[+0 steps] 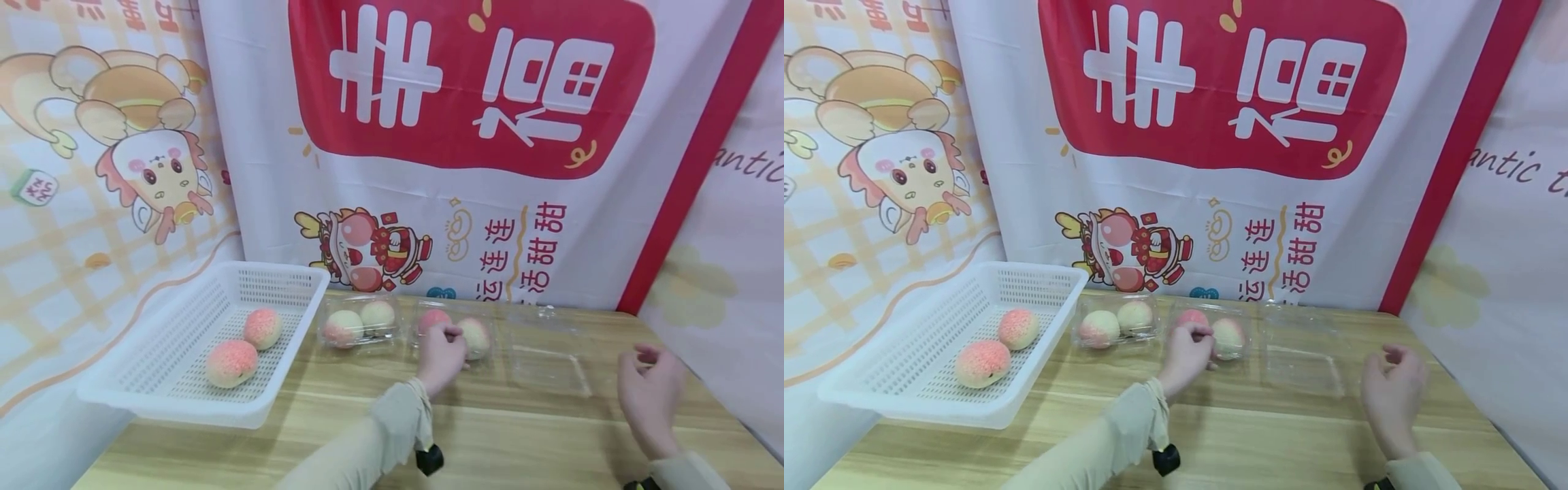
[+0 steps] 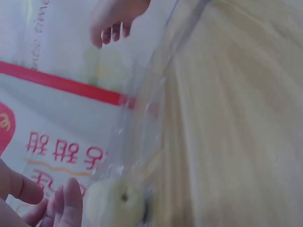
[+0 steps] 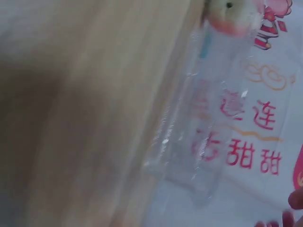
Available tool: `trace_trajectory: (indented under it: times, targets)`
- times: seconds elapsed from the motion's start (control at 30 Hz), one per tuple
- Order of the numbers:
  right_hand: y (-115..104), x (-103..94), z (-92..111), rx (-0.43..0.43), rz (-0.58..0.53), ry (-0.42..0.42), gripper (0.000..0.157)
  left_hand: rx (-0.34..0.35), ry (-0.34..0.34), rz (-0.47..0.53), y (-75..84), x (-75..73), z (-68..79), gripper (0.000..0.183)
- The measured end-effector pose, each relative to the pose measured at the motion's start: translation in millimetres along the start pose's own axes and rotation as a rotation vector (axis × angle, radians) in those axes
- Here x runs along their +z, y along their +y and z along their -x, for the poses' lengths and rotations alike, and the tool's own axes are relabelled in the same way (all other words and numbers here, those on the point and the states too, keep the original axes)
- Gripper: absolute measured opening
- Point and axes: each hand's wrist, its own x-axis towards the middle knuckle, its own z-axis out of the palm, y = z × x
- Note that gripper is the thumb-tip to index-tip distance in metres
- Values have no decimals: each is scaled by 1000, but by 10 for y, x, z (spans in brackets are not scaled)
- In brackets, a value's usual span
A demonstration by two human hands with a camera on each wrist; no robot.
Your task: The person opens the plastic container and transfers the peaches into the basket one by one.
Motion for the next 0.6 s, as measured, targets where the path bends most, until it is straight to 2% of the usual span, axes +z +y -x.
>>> trace_trajectory:
  times: [0.03, 0.07, 0.17, 0.27, 0.37, 0.5, 0.6]
  targets:
    - [-45, 3, 13, -51, 36, 7, 33, -25, 7, 16, 26, -78, -23, 20]
    - [-99, 10, 30, -83, 24, -16, 29, -51, 11, 37, 48, -159, -42, 22]
    - [-276, 70, 115, -64, -95, -157, 22, -121, 61, 61, 98, -396, -76, 26]
    - [-453, 148, 214, 43, -310, -299, 15, -179, 88, 100, 122, -579, -91, 23]
    - [-607, 221, 339, 175, -480, -476, 16, -223, 69, 183, 93, -690, -106, 9]
    - [-668, 380, 538, 374, -630, -787, 19, -270, 63, 265, 2, -771, -71, 12]
    - [-621, 538, 677, 516, -678, -926, 39, -328, 83, 328, -67, -801, -36, 9]
